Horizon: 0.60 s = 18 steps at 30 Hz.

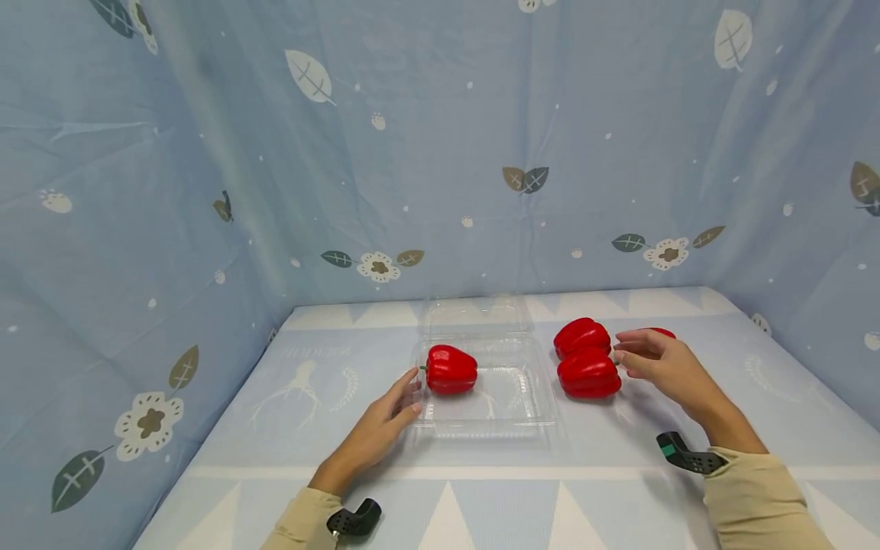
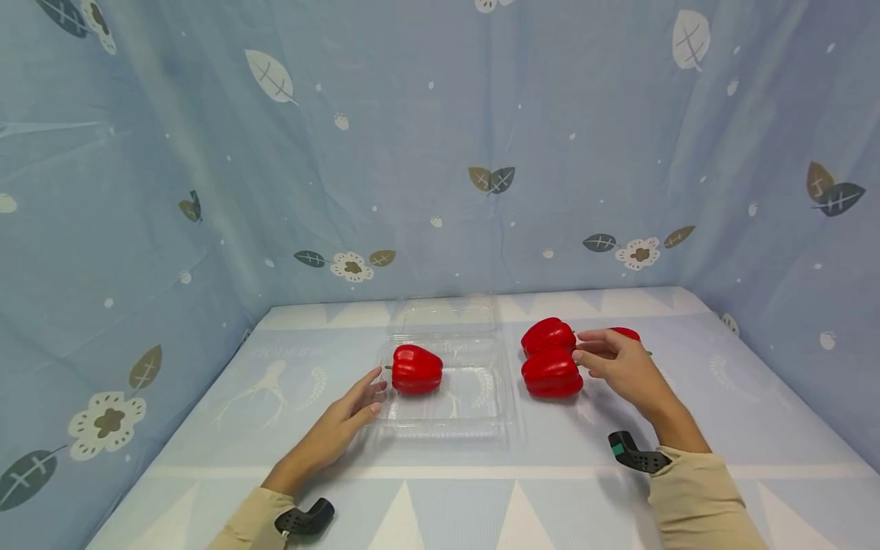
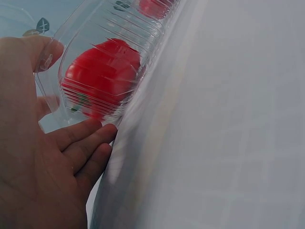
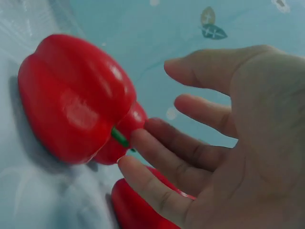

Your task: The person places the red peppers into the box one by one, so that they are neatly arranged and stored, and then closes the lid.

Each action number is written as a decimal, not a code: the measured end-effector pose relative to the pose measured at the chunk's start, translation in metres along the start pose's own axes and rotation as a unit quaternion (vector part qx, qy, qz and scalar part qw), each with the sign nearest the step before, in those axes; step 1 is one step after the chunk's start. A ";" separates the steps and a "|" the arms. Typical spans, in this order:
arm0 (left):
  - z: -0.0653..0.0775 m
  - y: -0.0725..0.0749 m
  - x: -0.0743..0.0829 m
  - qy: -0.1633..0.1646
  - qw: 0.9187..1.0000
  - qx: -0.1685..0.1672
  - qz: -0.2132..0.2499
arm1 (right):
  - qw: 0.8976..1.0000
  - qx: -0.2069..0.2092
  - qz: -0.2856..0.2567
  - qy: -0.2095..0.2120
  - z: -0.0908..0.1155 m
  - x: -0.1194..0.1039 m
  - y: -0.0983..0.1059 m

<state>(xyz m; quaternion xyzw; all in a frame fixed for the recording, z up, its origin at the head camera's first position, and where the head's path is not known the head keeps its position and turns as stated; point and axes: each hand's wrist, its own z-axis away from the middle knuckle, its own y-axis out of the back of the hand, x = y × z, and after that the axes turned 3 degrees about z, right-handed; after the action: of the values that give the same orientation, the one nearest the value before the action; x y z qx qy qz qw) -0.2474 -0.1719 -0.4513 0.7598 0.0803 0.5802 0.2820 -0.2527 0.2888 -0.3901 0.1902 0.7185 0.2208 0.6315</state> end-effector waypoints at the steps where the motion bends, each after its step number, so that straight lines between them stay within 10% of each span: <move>1: 0.000 0.000 0.000 0.000 1.000 0.000 0.000 | 1.000 -0.004 0.005 -0.001 0.000 0.001 0.000; 18: 0.001 0.001 0.004 0.004 1.000 -0.002 -0.002 | 0.998 -0.016 0.067 -0.017 -0.005 0.017 -0.013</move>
<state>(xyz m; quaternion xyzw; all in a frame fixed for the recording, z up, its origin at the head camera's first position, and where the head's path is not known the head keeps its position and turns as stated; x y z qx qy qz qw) -0.2454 -0.1717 -0.4478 0.7571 0.0820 0.5825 0.2842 -0.2599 0.2872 -0.4111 0.2311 0.6898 0.2707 0.6305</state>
